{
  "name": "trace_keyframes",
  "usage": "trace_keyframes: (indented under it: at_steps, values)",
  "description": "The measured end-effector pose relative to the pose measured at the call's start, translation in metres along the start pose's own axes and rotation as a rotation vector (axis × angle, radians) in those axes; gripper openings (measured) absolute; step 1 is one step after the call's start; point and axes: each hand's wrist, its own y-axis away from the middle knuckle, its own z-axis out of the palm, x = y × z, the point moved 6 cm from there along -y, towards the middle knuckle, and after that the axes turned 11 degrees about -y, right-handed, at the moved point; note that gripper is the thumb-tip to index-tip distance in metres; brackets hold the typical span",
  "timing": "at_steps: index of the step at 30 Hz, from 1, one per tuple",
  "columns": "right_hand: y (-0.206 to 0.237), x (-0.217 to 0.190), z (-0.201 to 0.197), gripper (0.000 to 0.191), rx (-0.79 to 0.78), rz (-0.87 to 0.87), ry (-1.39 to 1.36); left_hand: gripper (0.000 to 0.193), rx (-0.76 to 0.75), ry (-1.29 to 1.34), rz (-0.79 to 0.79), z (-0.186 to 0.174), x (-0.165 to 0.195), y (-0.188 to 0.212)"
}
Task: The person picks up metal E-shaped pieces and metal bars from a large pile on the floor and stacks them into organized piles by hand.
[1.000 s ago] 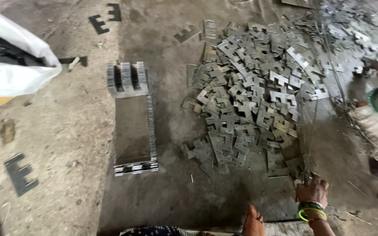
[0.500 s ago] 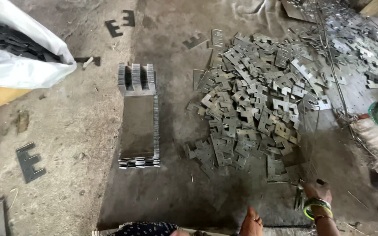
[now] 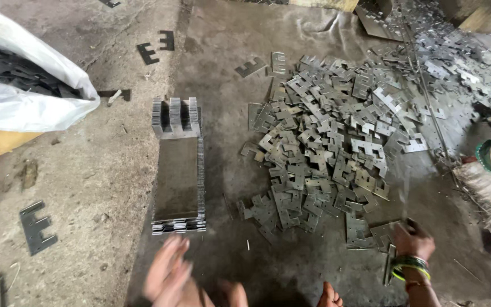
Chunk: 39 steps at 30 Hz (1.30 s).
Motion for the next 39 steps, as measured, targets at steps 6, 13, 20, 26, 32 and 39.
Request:
trace_keyframes:
  at_steps: [6, 13, 20, 26, 32, 39]
  values:
    - [-0.015, -0.056, 0.078, 0.051, -0.179, -0.106, 0.010, 0.084, -0.342, -0.521, 0.200, -0.009, -0.092, 0.021]
    - [-0.031, -0.203, 0.183, 0.054, -0.278, -0.378, -0.018, 0.069, -0.757, -0.677, -0.049, 0.032, -0.202, 0.056]
    - [-0.023, -0.338, 0.268, 0.060, -0.166, -0.471, 0.045, 0.039, -0.750, -0.468, -0.096, 0.074, -0.255, 0.065]
    - [-0.018, -0.387, 0.350, 0.050, -0.334, -0.485, 0.145, 0.026, -0.759, -0.284, -0.036, 0.083, -0.269, 0.068]
    - [-0.007, -0.328, 0.341, 0.043, -0.547, -0.468, 0.148, 0.028, -0.687, -0.265, -0.250, 0.069, -0.258, 0.062]
    - [0.050, -0.150, 0.198, 0.050, -0.637, -0.556, 0.077, 0.032, -0.683, -0.231, -0.448, 0.060, -0.236, 0.075]
